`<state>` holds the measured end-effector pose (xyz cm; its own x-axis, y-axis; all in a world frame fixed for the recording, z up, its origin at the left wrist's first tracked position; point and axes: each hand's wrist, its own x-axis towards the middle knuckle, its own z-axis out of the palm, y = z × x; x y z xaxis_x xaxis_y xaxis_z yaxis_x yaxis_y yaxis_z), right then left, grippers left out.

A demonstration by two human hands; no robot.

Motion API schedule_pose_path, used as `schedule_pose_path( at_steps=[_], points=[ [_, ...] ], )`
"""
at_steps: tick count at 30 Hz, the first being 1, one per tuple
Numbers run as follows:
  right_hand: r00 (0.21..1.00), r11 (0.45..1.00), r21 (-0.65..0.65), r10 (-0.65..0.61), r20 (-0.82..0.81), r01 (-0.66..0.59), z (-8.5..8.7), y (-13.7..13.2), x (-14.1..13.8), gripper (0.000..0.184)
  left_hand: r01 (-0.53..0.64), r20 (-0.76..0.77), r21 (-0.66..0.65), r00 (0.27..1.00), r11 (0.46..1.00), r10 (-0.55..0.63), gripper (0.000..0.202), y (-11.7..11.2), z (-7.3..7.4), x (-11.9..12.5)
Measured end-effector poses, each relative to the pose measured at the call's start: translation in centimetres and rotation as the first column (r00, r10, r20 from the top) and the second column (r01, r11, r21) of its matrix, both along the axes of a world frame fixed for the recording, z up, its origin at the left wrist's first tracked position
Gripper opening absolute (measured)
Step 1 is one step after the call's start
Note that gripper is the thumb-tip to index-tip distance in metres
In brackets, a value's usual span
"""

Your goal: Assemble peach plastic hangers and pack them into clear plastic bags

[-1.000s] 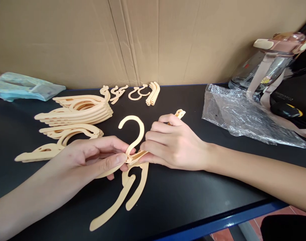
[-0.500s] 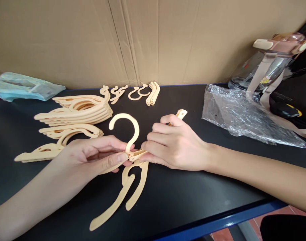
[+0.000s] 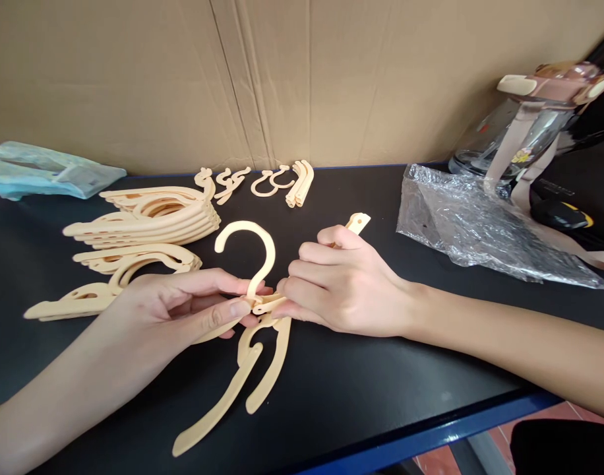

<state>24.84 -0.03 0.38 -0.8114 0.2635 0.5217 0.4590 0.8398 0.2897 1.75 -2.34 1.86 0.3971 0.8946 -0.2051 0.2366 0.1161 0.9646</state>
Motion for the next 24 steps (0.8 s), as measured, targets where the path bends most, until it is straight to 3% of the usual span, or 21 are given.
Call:
schedule_pose_path(
  at_steps=[6,15,21,24],
  points=[
    [1.0,1.0,0.012,-0.018,-0.019,0.018,-0.03,0.03,-0.08,0.031,0.02,-0.037,0.038,0.999,0.999,-0.019,0.012,-0.12,-0.07,0.06],
    [0.998,0.995,-0.095,-0.005,-0.068,-0.001,-0.12,0.07,-0.18,0.035,-0.006,-0.017,0.032,1.0,0.999,0.007,0.005,0.02,0.15,0.62],
    [0.976,0.992,0.034,-0.112,-0.187,0.121,0.0,-0.19,-0.35,0.018,0.004,-0.032,0.074,0.999,0.997,-0.002,0.007,-0.06,-0.13,0.5],
    [0.962,0.986,0.085,-0.116,-0.249,0.141,-0.15,-0.17,-0.4,0.025,0.011,-0.034,0.081,0.999,0.997,-0.008,0.008,-0.04,-0.24,0.49]
  ],
)
